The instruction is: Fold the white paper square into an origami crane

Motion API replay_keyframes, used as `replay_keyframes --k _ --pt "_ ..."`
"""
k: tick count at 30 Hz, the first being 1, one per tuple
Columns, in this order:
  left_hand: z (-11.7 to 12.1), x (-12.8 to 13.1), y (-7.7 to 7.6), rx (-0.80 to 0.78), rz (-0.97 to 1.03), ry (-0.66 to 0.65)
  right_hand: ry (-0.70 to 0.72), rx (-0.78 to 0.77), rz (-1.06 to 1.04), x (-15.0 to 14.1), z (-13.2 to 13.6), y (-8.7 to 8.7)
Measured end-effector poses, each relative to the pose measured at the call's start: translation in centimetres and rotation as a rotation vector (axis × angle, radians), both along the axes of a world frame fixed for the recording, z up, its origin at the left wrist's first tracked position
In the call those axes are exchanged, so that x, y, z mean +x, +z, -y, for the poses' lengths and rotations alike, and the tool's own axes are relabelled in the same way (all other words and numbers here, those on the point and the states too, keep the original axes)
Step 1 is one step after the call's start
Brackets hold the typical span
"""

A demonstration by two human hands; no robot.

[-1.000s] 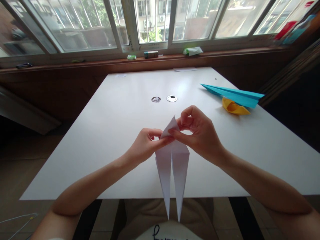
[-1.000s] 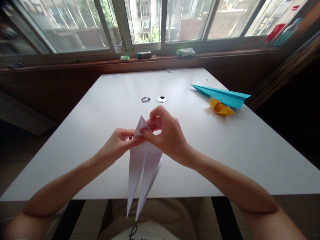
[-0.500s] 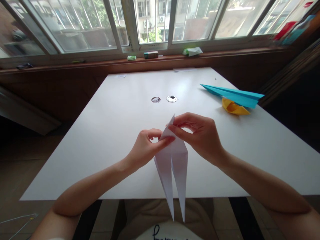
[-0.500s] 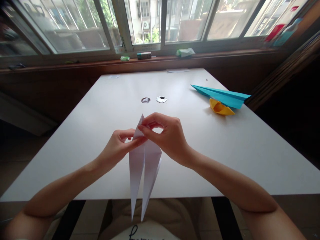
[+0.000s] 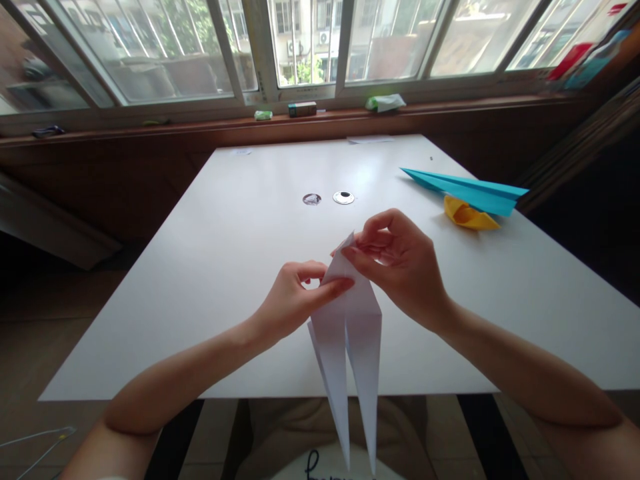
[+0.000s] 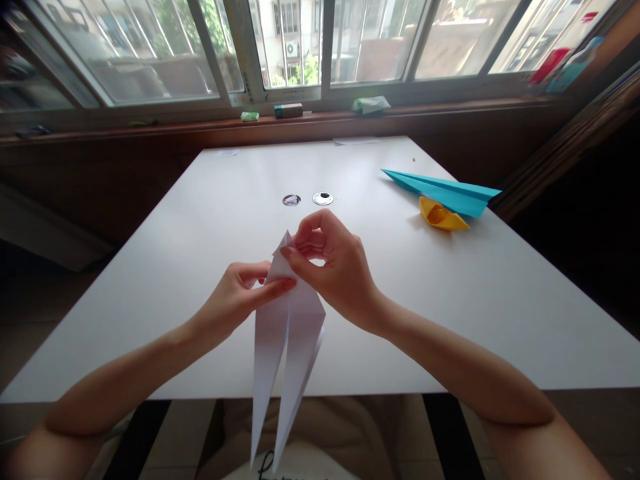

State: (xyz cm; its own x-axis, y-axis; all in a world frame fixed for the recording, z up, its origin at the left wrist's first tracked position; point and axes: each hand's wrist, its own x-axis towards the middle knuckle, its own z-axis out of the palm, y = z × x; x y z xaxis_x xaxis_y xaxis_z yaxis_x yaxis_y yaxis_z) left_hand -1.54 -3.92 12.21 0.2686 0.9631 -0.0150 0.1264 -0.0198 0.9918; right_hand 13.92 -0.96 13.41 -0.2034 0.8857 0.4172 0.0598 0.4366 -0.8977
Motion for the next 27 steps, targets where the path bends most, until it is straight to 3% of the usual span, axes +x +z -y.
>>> replay_keyframes --k 5,12,27 --pt "0.03 0.0 -0.34 -0.047 0.074 0.018 0.087 -0.074 0.005 0.23 -0.15 0.11" --pt "0.04 -0.08 -0.6 0.015 0.016 0.079 0.205 -0.121 0.268 0.48 -0.47 0.5" --pt "-0.02 -0.05 -0.53 0.002 -0.008 0.106 0.228 -0.141 0.232 0.52 -0.59 0.39"
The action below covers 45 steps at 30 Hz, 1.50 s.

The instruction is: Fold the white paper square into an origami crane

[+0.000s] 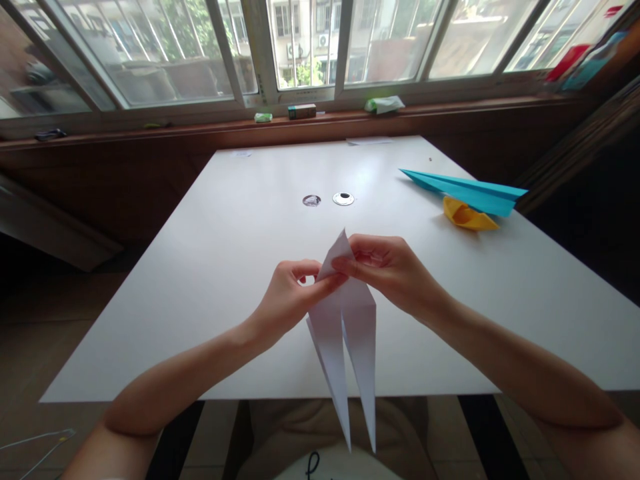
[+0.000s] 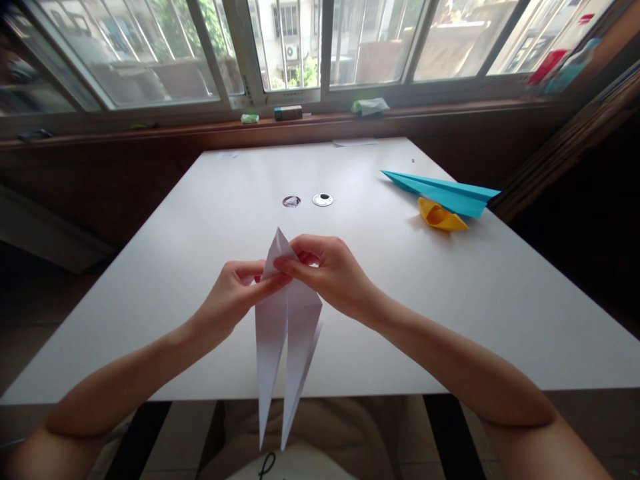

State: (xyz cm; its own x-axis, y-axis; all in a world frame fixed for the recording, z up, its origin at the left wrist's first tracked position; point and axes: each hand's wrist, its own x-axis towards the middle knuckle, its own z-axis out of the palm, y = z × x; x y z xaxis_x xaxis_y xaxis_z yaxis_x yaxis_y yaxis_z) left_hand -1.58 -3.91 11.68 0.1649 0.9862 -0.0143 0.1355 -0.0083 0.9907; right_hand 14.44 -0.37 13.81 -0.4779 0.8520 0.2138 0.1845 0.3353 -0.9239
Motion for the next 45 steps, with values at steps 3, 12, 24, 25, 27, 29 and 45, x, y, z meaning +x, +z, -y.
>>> replay_keyframes --k 3,12,24,25,27,29,45 --pt "-0.06 -0.06 -0.01 -0.058 0.056 -0.015 -0.024 0.055 -0.059 0.06 -0.15 -0.19" --pt "-0.05 0.05 0.09 -0.014 0.007 0.007 -0.158 0.291 -0.063 0.06 -0.05 -0.25" --pt "0.16 0.2 0.45 0.008 -0.091 -0.001 -0.185 0.326 -0.05 -0.29 0.17 -0.11" --pt "0.16 0.2 0.45 0.008 -0.089 -0.003 -0.187 0.329 -0.049 -0.29 0.16 -0.13" --pt "0.16 0.19 0.41 0.011 -0.089 -0.007 -0.195 0.337 -0.048 -0.29 0.14 -0.17" --pt "0.16 0.16 0.36 0.011 -0.092 -0.01 -0.203 0.345 -0.047 -0.29 0.14 -0.19" --pt "0.14 0.26 0.07 -0.019 -0.042 0.013 -0.283 0.285 -0.172 -0.61 0.18 -0.95"
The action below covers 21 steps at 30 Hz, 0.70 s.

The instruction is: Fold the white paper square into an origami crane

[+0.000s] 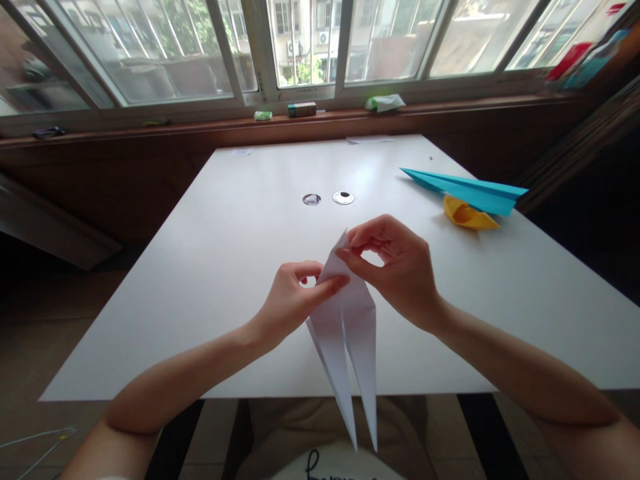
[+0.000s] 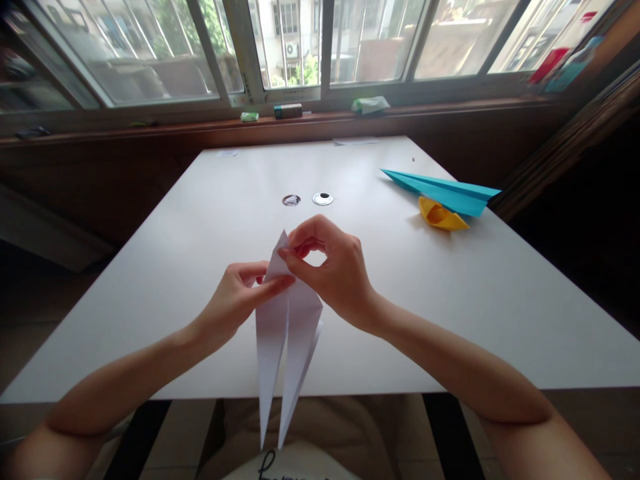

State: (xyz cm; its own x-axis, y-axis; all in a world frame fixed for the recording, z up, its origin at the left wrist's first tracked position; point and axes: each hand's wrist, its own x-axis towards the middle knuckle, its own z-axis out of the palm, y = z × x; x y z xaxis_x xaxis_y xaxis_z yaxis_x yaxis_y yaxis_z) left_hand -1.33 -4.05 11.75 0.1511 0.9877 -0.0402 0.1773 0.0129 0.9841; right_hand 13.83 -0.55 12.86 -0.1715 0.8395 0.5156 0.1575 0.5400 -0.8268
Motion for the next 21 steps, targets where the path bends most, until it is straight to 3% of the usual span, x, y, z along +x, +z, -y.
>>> replay_keyframes --k 8,18,21 --pt "-0.1 0.0 -0.2 0.089 -0.031 0.051 0.235 -0.286 -0.114 0.1 0.0 0.0" --pt "-0.6 -0.3 -0.2 0.044 -0.065 -0.05 0.227 -0.353 -0.117 0.2 -0.4 0.2" --pt "-1.1 -0.9 0.1 0.129 -0.035 -0.008 0.205 -0.35 -0.091 0.4 -0.7 0.3"
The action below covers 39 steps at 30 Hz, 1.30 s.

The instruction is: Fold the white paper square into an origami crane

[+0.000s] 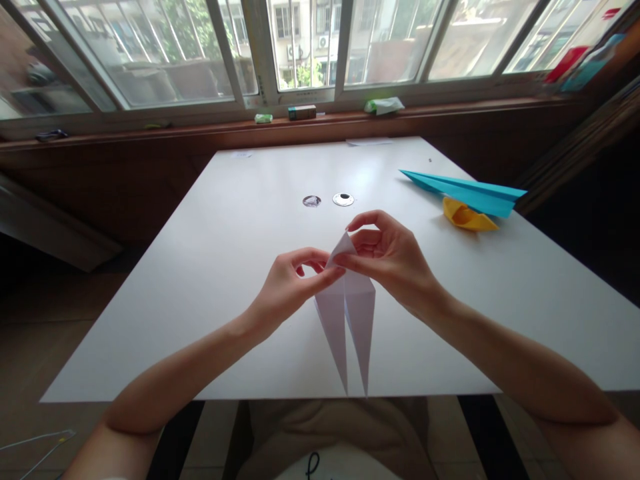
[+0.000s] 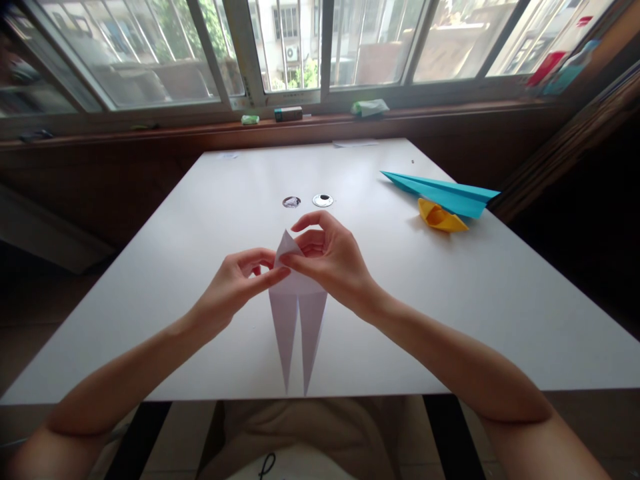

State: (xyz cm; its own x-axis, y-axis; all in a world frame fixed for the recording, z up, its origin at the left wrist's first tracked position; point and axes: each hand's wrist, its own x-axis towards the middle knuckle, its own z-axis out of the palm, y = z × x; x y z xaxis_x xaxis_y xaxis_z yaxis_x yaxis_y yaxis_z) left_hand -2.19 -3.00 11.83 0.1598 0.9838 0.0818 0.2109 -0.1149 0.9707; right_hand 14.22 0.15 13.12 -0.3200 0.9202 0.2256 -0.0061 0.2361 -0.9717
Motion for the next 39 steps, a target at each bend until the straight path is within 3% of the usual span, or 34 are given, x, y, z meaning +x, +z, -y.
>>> replay_keyframes --k 3,7,14,29,32,39 --pt "-0.2 -0.3 0.3 0.127 0.064 0.079 -0.008 0.02 0.046 0.1 0.1 0.0" --pt "0.0 -0.1 0.4 0.182 0.109 0.063 0.018 0.049 0.095 0.1 0.7 -0.1" --pt "0.2 0.1 0.2 0.12 0.215 0.038 0.033 0.085 0.161 0.0 1.2 0.2" --pt "0.5 0.2 0.6 0.047 0.243 0.06 0.031 0.123 0.212 0.0 1.5 0.2" --pt "0.2 -0.3 0.9 0.005 0.272 0.013 0.042 0.127 0.236 0.1 1.5 0.4" --pt "-1.2 -1.6 1.6 -0.21 0.241 -0.263 0.161 0.075 0.349 0.5 1.3 1.1"
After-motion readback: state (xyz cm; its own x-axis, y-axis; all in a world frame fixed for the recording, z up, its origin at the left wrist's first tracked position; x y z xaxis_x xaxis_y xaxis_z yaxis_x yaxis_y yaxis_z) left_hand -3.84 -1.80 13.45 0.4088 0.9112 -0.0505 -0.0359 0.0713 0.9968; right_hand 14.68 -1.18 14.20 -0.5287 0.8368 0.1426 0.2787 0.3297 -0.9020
